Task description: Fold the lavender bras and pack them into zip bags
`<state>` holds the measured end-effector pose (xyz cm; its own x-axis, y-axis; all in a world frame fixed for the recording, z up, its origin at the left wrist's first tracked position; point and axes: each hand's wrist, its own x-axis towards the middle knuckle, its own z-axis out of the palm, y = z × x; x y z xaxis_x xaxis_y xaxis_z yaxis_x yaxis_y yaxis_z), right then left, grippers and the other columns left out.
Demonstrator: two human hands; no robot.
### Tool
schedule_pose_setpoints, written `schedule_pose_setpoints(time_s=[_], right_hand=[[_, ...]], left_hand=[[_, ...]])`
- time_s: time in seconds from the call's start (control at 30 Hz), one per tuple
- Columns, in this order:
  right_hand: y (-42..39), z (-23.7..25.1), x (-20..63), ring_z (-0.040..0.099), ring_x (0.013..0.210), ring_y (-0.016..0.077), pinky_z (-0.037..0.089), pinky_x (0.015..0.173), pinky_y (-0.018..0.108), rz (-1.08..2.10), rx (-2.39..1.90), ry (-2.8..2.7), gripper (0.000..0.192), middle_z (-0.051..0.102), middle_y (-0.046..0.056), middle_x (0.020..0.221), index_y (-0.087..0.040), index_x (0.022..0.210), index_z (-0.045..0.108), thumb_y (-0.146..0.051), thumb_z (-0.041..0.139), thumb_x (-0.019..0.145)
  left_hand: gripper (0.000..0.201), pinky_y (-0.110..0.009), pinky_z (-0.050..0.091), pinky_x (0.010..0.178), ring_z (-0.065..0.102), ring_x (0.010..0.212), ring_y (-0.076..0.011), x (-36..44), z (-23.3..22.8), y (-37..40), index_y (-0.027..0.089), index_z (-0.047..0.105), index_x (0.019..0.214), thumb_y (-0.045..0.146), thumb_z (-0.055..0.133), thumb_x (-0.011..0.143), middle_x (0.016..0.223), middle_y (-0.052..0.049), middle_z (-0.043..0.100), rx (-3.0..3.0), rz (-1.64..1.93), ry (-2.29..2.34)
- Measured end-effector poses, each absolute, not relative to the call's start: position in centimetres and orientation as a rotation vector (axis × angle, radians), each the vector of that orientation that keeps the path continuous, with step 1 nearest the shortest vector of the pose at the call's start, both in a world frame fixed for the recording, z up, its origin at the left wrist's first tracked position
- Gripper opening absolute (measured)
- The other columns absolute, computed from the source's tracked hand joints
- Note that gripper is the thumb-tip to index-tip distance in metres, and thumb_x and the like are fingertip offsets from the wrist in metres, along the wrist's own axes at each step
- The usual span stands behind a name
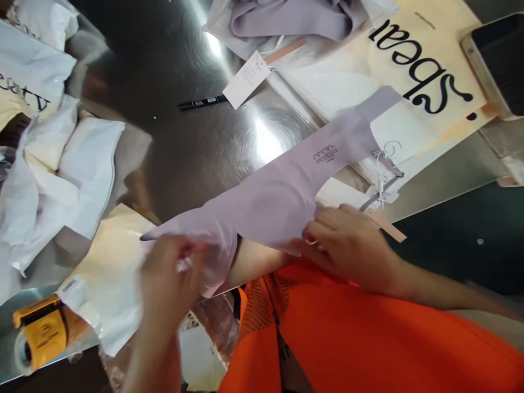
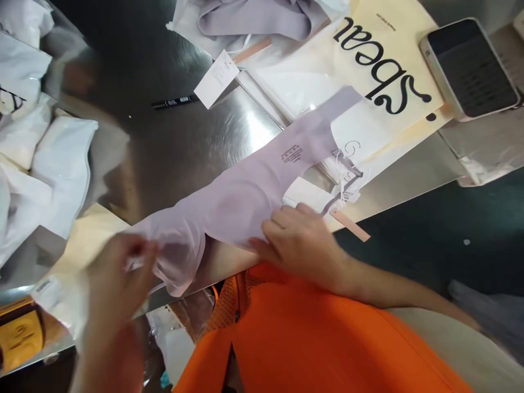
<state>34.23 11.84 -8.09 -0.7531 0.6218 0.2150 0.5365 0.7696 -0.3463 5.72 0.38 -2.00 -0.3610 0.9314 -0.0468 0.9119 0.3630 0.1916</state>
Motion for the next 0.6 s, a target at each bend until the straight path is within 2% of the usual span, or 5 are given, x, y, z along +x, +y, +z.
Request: schedule_pose_setpoints(time_s=[0.1,0.2,0.33,0.5,0.6], right_hand=[[8.4,-10.7,30.9,0.052,0.066,0.0220,0.027,0.063,0.036,0.333,-1.105,-2.790,0.040,0.059,0.007,0.068,-0.016,0.072,0.062,-0.046,0.052,0.096],[7.9,-11.7,29.1,0.053,0.073,0.0250,0.022,0.063,0.036,0.449,-1.286,-2.880,0.030,0.063,0.010,0.076,-0.014,0.081,0.066,-0.033,0.049,0.098],[7.9,-11.1,28.5,0.056,0.081,0.0261,0.023,0.064,0.036,0.623,-1.274,-2.986,0.023,0.066,0.013,0.086,-0.011,0.089,0.067,-0.007,0.044,0.092],[7.3,-11.4,29.3,0.058,0.082,0.0259,0.027,0.063,0.035,0.603,-1.019,-3.078,0.021,0.066,0.014,0.085,-0.010,0.089,0.067,-0.007,0.047,0.091],[7.5,-11.5,30.5,0.058,0.080,0.0239,0.031,0.065,0.034,0.643,-0.939,-3.080,0.019,0.066,0.012,0.083,-0.011,0.087,0.067,-0.012,0.049,0.093]], left_hand=[[0.037,-0.033,0.043,0.067,0.062,0.082,-0.0239,12.2,-5.7,6.5,0.021,0.062,0.082,0.051,0.043,0.094,0.079,-0.007,0.064,2.075,-0.330,1.948],[0.032,-0.032,0.039,0.060,0.064,0.077,-0.0250,14.7,-8.4,7.9,0.017,0.063,0.086,0.040,0.044,0.097,0.079,-0.011,0.066,2.129,-0.550,1.827],[0.024,-0.030,0.037,0.058,0.066,0.074,-0.0229,13.6,-9.6,6.6,0.016,0.062,0.087,0.017,0.040,0.095,0.078,-0.011,0.068,2.168,-0.556,1.773],[0.032,-0.032,0.037,0.059,0.067,0.078,-0.0267,12.8,-10.3,7.0,0.013,0.062,0.093,0.025,0.032,0.098,0.082,-0.015,0.069,2.178,-0.441,1.932],[0.033,-0.031,0.036,0.059,0.066,0.075,-0.0236,12.9,-9.6,7.0,0.017,0.061,0.089,0.031,0.033,0.099,0.081,-0.010,0.069,2.173,-0.365,1.906]])
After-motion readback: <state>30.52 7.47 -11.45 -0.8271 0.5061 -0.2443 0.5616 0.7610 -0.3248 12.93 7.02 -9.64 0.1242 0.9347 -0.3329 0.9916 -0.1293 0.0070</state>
